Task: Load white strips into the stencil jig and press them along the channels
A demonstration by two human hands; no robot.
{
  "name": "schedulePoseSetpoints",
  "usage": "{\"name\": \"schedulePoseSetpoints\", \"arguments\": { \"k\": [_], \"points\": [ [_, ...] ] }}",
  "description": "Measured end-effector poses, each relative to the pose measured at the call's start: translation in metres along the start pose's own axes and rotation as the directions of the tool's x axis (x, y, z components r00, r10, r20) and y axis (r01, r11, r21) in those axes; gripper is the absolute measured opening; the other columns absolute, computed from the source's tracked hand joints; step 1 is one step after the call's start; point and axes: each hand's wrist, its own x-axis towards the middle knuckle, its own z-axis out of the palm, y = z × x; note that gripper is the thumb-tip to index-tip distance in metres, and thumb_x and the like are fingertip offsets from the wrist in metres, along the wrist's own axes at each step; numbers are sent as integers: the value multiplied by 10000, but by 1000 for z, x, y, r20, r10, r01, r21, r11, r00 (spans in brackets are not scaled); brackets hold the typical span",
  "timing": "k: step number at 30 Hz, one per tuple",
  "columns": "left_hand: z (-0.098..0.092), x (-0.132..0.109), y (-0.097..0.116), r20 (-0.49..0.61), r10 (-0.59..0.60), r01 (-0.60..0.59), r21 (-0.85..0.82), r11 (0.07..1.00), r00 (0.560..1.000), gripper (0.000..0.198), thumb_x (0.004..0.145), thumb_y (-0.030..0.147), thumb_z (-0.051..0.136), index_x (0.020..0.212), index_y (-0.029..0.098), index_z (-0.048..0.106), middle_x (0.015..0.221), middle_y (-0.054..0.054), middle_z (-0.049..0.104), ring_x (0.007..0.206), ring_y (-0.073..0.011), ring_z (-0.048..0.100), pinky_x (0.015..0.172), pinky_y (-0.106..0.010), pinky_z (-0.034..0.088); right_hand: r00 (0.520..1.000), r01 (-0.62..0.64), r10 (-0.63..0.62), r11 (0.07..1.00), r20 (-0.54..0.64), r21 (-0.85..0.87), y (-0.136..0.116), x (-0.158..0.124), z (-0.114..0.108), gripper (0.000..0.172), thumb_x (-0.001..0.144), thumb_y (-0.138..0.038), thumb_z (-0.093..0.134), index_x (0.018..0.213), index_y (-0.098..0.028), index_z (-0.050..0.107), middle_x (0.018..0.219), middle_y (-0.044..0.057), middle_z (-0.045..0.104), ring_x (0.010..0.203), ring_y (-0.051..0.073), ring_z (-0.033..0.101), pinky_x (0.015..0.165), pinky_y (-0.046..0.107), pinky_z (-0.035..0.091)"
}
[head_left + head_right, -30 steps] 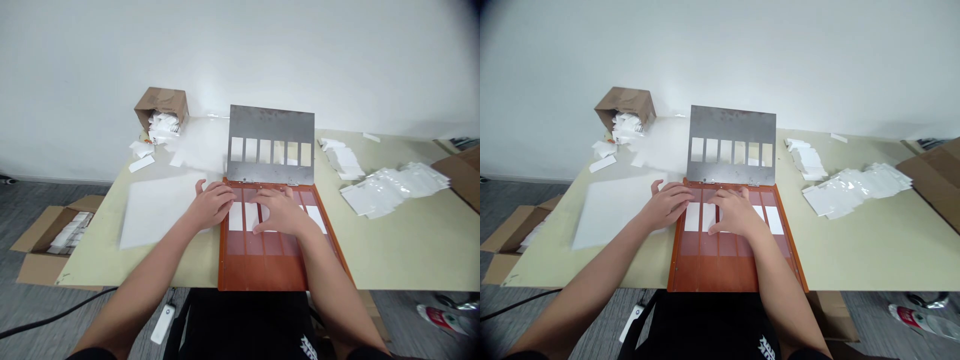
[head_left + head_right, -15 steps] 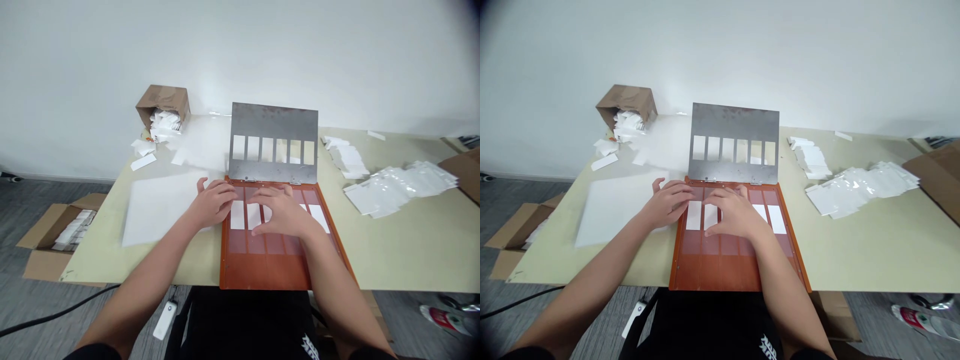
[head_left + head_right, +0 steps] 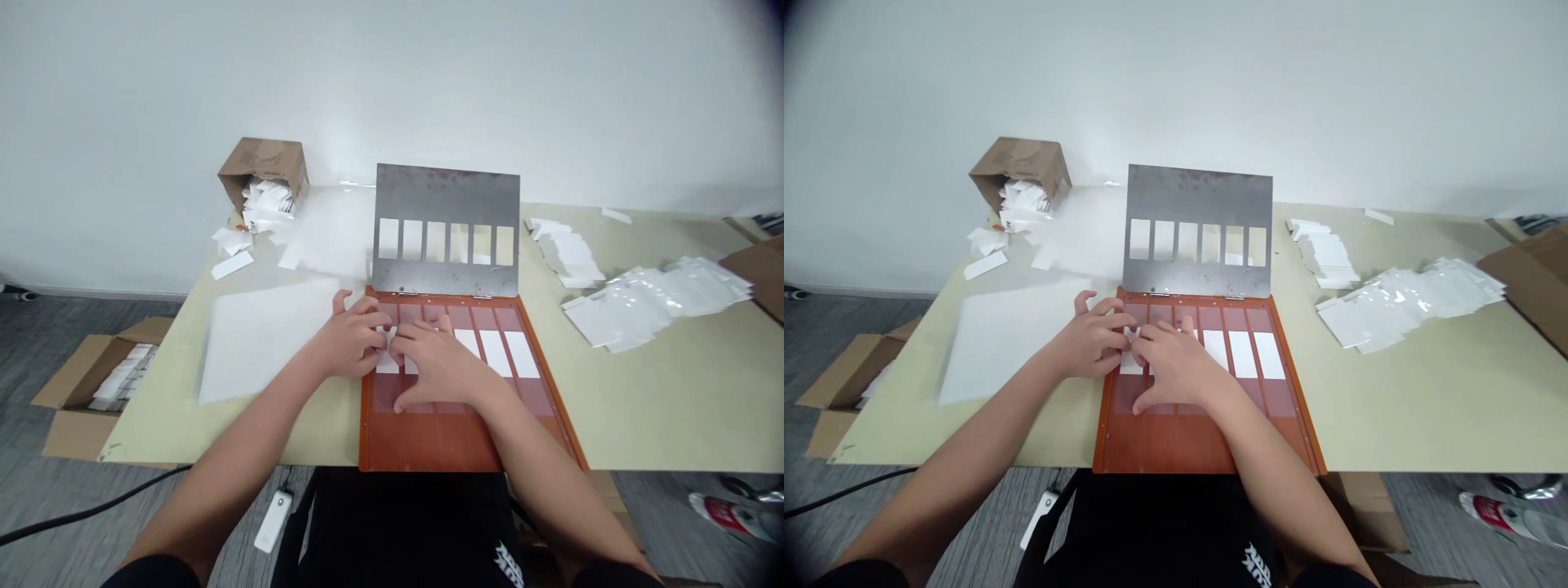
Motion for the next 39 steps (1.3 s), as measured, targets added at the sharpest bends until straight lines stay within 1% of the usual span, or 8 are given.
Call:
{"name": "schedulePoseSetpoints", "arguments": {
  "k": [3,7,10,14,19,24,29,39],
  "points": [
    [-4,-1,0,24,-9,9,-14,1000,1000,277,662,88,507,678,274,711,955,8,723,1092,-276,534,1005,-574,156,1000,19,-19,1000,11,-6,-4,2,3,469,604,-536,843,814,-209,581,958,27,629,944,254,559,902,451,316],
    [-11,-4,0,65,-30,34,-60,998,997,240,688,156,548,739,281,747,1161,-7,689,1162,-292,495,1012,-565,145,999,51,-51,999,18,18,0,4,4,211,799,-383,734,809,-204,621,959,20,625,964,221,547,874,407,281],
    [-14,-5,-1,94,-48,57,-93,994,994,136,755,362,654,756,280,763,1314,-28,624,1245,-337,438,1008,-566,153,998,63,-62,998,-18,30,5,6,6,126,889,-295,625,806,-203,650,919,23,622,942,206,550,851,398,265],
    [-10,-4,-3,93,-61,70,-98,993,994,369,655,636,759,757,282,766,1437,-43,549,1342,-389,359,1030,-585,147,992,36,-27,997,-127,70,12,9,12,120,919,-274,588,850,-219,670,948,27,638,962,211,563,837,391,258],
    [-2,-4,-6,81,-84,91,-83,992,993,284,688,548,791,726,270,747,1468,-33,527,1398,-373,324,1061,-596,163,984,36,-25,998,-177,60,16,10,13,183,961,-315,545,867,-226,674,909,15,647,945,195,580,871,406,261],
    [0,-4,-6,80,-99,106,-98,989,992,235,723,496,769,714,263,747,1470,-26,527,1409,-375,315,1071,-606,168,983,48,-30,994,-179,98,14,7,9,336,868,-572,617,937,-251,691,992,26,677,943,214,587,854,407,292],
    [-1,-3,-6,93,-113,123,-112,986,989,245,703,509,791,696,269,748,1472,-7,527,1413,-373,310,1079,-606,155,978,57,-48,998,-201,38,17,9,13,154,915,-374,615,875,-242,685,956,20,692,987,219,586,920,444,268],
    [2,-5,-7,70,-83,89,-88,992,994,232,718,510,783,737,281,752,1469,-29,525,1402,-373,341,1064,-603,156,954,60,-70,997,-291,-44,18,13,21,154,930,-265,601,834,-254,721,1085,30,733,1114,245,584,1062,571,156]
  ]
}}
